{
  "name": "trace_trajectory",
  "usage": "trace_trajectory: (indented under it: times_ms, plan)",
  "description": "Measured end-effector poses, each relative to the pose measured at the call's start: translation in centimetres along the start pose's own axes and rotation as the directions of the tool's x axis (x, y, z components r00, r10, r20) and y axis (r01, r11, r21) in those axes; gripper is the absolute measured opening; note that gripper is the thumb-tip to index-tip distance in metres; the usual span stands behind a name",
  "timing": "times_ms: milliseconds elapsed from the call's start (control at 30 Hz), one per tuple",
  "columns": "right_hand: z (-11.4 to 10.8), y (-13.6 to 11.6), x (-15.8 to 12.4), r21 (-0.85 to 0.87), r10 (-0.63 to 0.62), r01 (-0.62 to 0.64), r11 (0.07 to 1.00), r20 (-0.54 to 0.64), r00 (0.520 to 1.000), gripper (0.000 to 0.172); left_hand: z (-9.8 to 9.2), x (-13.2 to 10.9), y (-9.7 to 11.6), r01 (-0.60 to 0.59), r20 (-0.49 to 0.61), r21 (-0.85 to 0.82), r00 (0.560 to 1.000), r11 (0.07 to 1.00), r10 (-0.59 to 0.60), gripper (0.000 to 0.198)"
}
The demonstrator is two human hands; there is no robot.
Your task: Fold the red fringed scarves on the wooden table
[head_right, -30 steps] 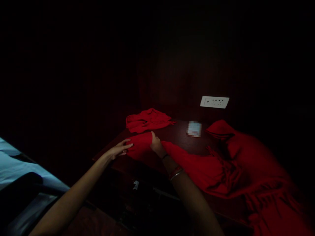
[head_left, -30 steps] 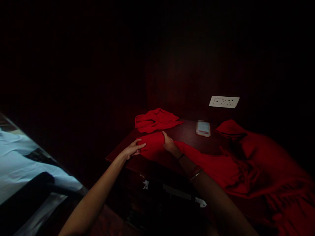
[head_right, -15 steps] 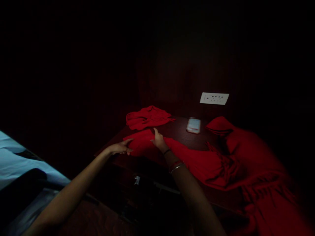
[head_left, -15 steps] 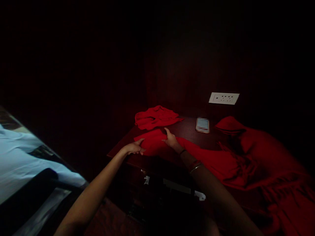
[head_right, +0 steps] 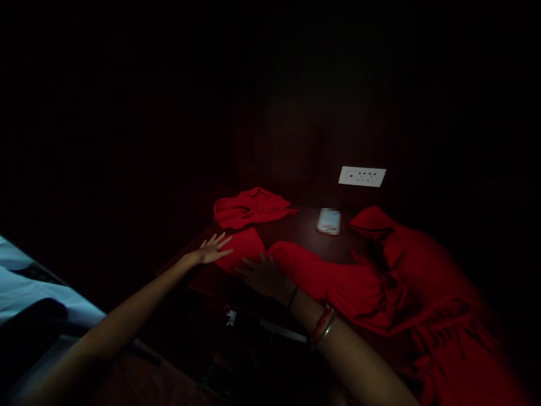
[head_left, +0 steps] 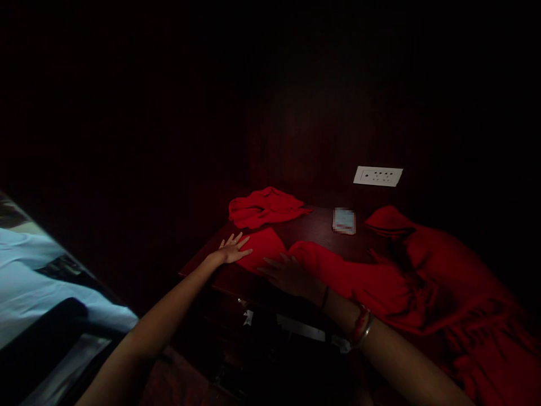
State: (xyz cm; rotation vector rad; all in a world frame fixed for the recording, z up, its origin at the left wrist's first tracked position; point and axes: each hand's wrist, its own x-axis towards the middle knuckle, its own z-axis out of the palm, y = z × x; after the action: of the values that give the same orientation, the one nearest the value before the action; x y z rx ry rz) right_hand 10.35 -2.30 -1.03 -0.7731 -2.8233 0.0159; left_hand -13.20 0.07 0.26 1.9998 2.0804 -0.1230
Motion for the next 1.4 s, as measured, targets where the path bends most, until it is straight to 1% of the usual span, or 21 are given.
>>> trace_trajectory:
  times_ms: [100, 133, 200, 233, 300, 333, 400, 500, 700, 767, 833, 900, 967, 1000, 1067, 1100, 1167, 1200, 1267, 1333, 1400]
  plan:
    - [-0.9, -0.1, -0.1, 0.028, -0.003, 0.003, 1.0, 0.013, 1.0, 0.042, -1.4, 0.5, 0.2, 0.032, 0.054, 0.014, 0.998, 0.999, -0.033, 0.073]
    - [-1.1, -0.2, 0.0, 0.036, 0.006, -0.006, 0.999, 0.018, 1.0, 0.042, -1.9, 0.7, 0.7, 0.017, 0.039, 0.031, 0.999, 0.999, -0.018, 0.071]
    - [-1.5, -0.6, 0.3, 0.049, 0.018, -0.019, 0.999, 0.032, 0.999, 0.043, -2.7, 1.5, 1.8, -0.101, -0.071, 0.063, 0.992, 0.993, 0.105, 0.058]
    - [-1.6, -0.7, 0.5, 0.056, 0.021, -0.023, 0.998, 0.035, 0.999, 0.044, -2.8, 2.0, 2.4, -0.201, -0.127, 0.075, 0.97, 0.977, 0.209, 0.052]
    - [-1.7, -0.6, 0.7, 0.073, 0.043, -0.046, 0.996, 0.037, 0.998, 0.048, -2.4, 3.1, 3.2, -0.379, -0.155, 0.075, 0.909, 0.922, 0.386, 0.046]
    - [-1.7, -0.5, 0.7, 0.081, 0.067, -0.07, 0.994, 0.042, 0.997, 0.05, -2.0, 3.6, 3.3, -0.42, -0.135, 0.062, 0.895, 0.906, 0.424, 0.046]
    - [-1.7, -0.1, 0.5, 0.094, 0.109, -0.114, 0.989, 0.055, 0.993, 0.052, -1.1, 4.5, 3.1, -0.426, -0.097, 0.044, 0.899, 0.904, 0.428, 0.049]
    - [-2.0, 0.3, -0.2, 0.114, 0.099, -0.107, 0.988, 0.071, 0.993, 0.051, -0.2, 5.2, 2.2, -0.385, -0.137, 0.047, 0.912, 0.922, 0.388, 0.055]
    - [-2.8, 0.0, -0.7, 0.138, 0.075, -0.088, 0.987, 0.1, 0.992, 0.042, -0.7, 5.0, 1.9, -0.364, -0.175, 0.09, 0.91, 0.927, 0.375, 0.054]
    - [-3.8, 0.0, -0.9, 0.136, 0.03, -0.045, 0.99, 0.11, 0.993, 0.046, -0.6, 4.5, 2.4, -0.37, -0.222, 0.136, 0.893, 0.919, 0.392, 0.052]
    - [-5.4, 0.5, -1.8, 0.116, 0.012, -0.021, 0.993, 0.072, 0.997, 0.051, -0.1, 4.0, 3.0, -0.404, -0.287, 0.177, 0.851, 0.897, 0.44, 0.051]
    - [-7.4, 1.9, -3.8, 0.064, 0.071, -0.07, 0.996, -0.013, 0.997, 0.05, 0.5, 3.6, 3.3, -0.425, -0.317, 0.168, 0.831, 0.89, 0.457, 0.051]
    - [-9.0, 4.0, -6.8, -0.001, 0.213, -0.214, 0.977, -0.091, 0.973, 0.048, 1.2, 3.5, 3.1, -0.396, -0.277, 0.124, 0.867, 0.91, 0.415, 0.052]
    - [-9.5, 5.3, -8.7, -0.029, 0.308, -0.313, 0.949, -0.112, 0.945, 0.048, 1.4, 3.6, 2.8, -0.373, -0.24, 0.11, 0.89, 0.921, 0.389, 0.052]
    - [-9.7, 7.9, -12.6, -0.066, 0.51, -0.514, 0.855, -0.068, 0.857, 0.054, 1.7, 4.1, 1.8, -0.349, -0.189, 0.11, 0.912, 0.931, 0.364, 0.051]
    - [-9.6, 9.1, -14.4, -0.079, 0.586, -0.583, 0.809, 0.016, 0.81, 0.057, 1.6, 4.4, 1.1, -0.351, -0.181, 0.112, 0.913, 0.93, 0.366, 0.05]
    - [-9.0, 10.9, -17.5, -0.087, 0.634, -0.629, 0.772, 0.173, 0.754, 0.059, 1.2, 5.0, 0.0, -0.375, -0.168, 0.1, 0.907, 0.922, 0.387, 0.05]
    - [-8.7, 11.5, -18.5, -0.079, 0.629, -0.628, 0.774, 0.213, 0.748, 0.059, 0.8, 5.2, -0.3, -0.391, -0.168, 0.085, 0.901, 0.916, 0.4, 0.05]
    - [-8.6, 12.2, -19.5, -0.069, 0.615, -0.616, 0.785, 0.207, 0.761, 0.058, -0.3, 5.3, -0.3, -0.397, -0.16, 0.037, 0.904, 0.917, 0.398, 0.049]
    - [-9.1, 12.5, -19.2, -0.106, 0.637, -0.628, 0.771, 0.168, 0.753, 0.061, -1.8, 4.9, 1.1, -0.315, -0.14, -0.007, 0.94, 0.949, 0.311, 0.046]
    - [-10.0, 12.5, -18.0, -0.157, 0.66, -0.641, 0.751, 0.197, 0.725, 0.064, -3.4, 4.1, 3.9, -0.205, -0.127, -0.021, 0.971, 0.978, 0.201, 0.039]
